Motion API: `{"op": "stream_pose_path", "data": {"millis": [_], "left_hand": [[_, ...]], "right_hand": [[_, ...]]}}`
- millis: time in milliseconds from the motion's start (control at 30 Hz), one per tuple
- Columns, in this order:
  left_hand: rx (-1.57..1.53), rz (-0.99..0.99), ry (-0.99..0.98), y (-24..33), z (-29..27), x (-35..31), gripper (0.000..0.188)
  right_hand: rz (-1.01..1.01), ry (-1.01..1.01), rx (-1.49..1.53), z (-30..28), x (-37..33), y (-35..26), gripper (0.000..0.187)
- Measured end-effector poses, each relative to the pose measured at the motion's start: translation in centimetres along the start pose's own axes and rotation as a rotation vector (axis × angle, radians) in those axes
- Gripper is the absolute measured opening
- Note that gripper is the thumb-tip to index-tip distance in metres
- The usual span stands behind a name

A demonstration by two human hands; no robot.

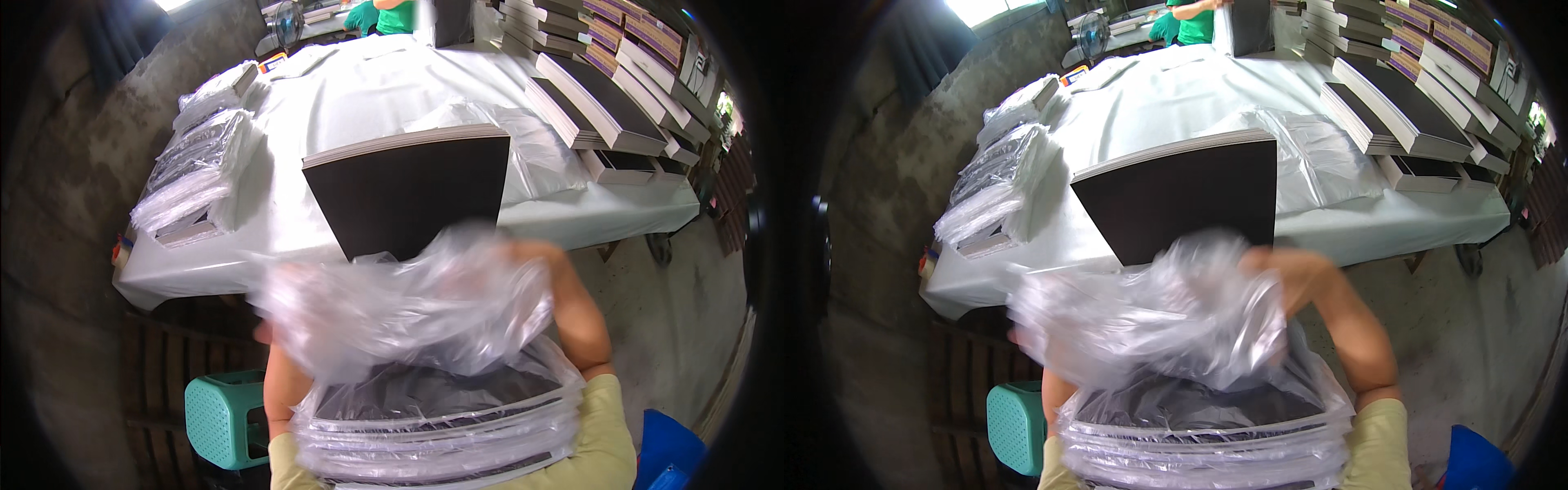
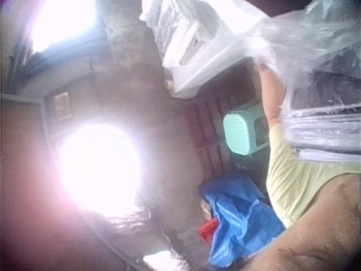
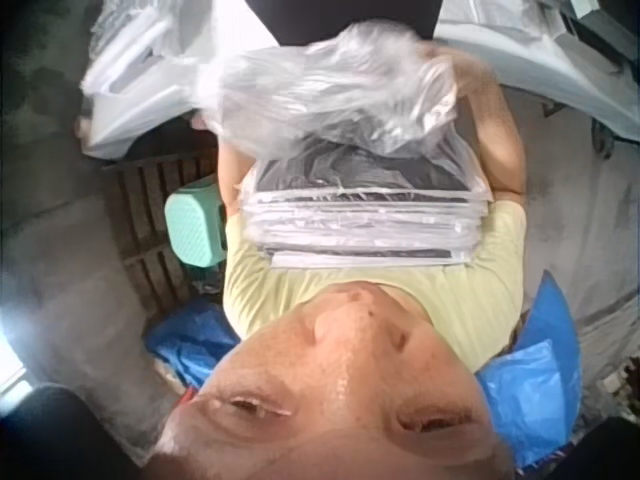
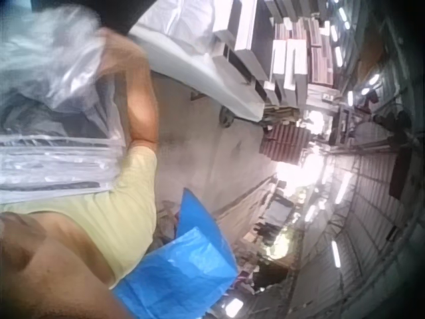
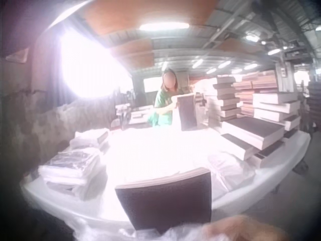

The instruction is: The person places plastic covers onto books by sliding the covers over the pages and folding them, handling several books from a stack one at a time.

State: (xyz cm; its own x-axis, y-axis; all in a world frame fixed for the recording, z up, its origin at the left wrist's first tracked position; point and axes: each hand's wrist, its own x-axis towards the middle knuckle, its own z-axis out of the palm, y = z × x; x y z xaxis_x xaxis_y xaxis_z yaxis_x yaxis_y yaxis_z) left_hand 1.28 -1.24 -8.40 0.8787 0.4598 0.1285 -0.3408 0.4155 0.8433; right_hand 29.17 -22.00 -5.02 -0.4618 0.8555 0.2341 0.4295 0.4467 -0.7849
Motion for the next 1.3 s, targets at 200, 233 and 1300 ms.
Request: {"op": "stream_pose_path", "data": {"millis": [200, 233, 1300], "left_hand": [[-0.205, 0.032, 0.490, -0.6, -1.1, -1.2, 0.037], [-0.205, -0.025, 0.549, -1.4, -1.3, -1.8, 0.037], [1.536, 0.834, 0.647, 4.4, 4.0, 8.3, 0.063]], "right_hand": [[-0.513, 0.860, 0.786, 1.2, 2.2, -3.9, 0.037], [-0.483, 0.967, 0.751, 0.7, 2.0, -3.1, 0.040], [0.333, 1.300, -0.751, -4.8, 3.3, -2.0, 0.022]]}}
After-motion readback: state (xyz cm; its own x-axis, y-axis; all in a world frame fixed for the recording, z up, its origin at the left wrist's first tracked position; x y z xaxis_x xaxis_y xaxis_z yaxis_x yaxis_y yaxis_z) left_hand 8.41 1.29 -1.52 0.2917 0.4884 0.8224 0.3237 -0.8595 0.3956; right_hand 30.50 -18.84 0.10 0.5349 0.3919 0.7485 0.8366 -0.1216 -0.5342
